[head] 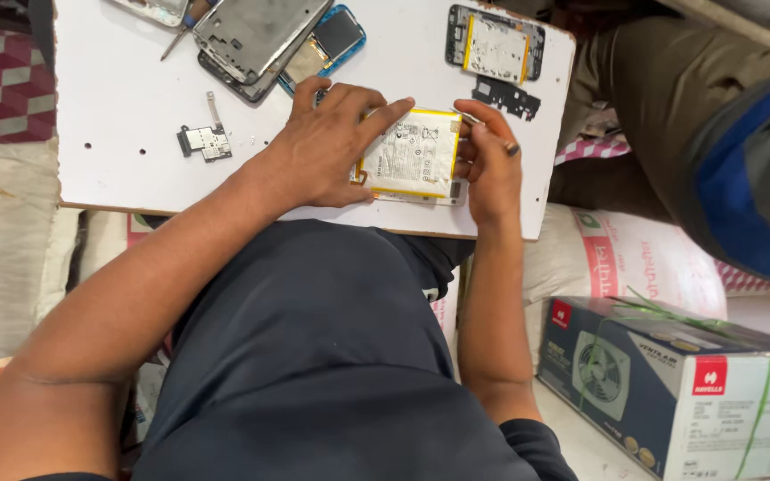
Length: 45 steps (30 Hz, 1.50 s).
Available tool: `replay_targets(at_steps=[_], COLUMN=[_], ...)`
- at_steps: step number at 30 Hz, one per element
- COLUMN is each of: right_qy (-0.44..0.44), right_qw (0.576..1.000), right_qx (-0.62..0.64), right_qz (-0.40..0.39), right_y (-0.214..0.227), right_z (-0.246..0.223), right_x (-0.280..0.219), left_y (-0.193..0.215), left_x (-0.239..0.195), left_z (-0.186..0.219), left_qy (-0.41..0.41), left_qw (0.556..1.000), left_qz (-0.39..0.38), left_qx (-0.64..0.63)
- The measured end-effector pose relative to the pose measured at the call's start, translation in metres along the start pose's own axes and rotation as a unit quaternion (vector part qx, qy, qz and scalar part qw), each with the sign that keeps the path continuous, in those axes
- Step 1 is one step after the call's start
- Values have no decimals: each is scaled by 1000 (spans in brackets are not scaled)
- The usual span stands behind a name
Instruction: The person works on a disassembled mobile phone, using a screwdriver to remove and reinsert screws on the motherboard and battery area. They handle the battery and other internal components, placing them on a white work surface.
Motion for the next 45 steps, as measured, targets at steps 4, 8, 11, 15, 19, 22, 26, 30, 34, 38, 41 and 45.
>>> replay_targets(at_steps=[4,8,11,15,19,22,26,30,34,38,41,45], right_qy=[81,214,332,396,577,512,478,391,236,127,120,240], right_qw=[983,966,913,796,717,782,834,894,956,983,983,955], right_qx=[-129,-62,-137,-412,-387,-346,-272,-209,-108,-130,-131,-172], right_qz=[106,133,193,200,-62,-84,-42,56,137,1,-40,27], right_y=[3,16,16,-37,-123,-128,-96,-58,-29,-41,-44,-8], right_z=[-3,-26,-54,-68,-56,-43,-28,-8,13,40,30,-35], right_x=[-28,-39,-63,-89,-106,-100,-98,-83,-59,-49,-30,11], left_y=[9,35,37,4,-31,-43,-46,-41,-23,-19,-10,17], left_x=[-3,-27,-54,-42,-19,-19,-28,-40,-46,-42,-42,-61], left_z=[5,3,-7,13,1,-21,-32,-39,-41,-24,-27,-36], left_qy=[-21,-12,87,45,126,157,149,167,153,115,141,78], left_qw=[999,991,961,774,544,606,648,647,653,727,781,814], left_qz=[36,114,96,-37,44,117,185,244,265,230,233,307], left_qx=[-13,-63,-245,-630,-828,-771,-723,-702,-693,-636,-562,-488])
Point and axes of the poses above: each hand's wrist, its own x-axis towards the middle knuckle, its own y-axis out of the back of the hand, z = x × y, the point moved 8 cm from there along x, towards the middle knuckle, and after that the axes turned 3 degrees about x, right-handed, at the moved point
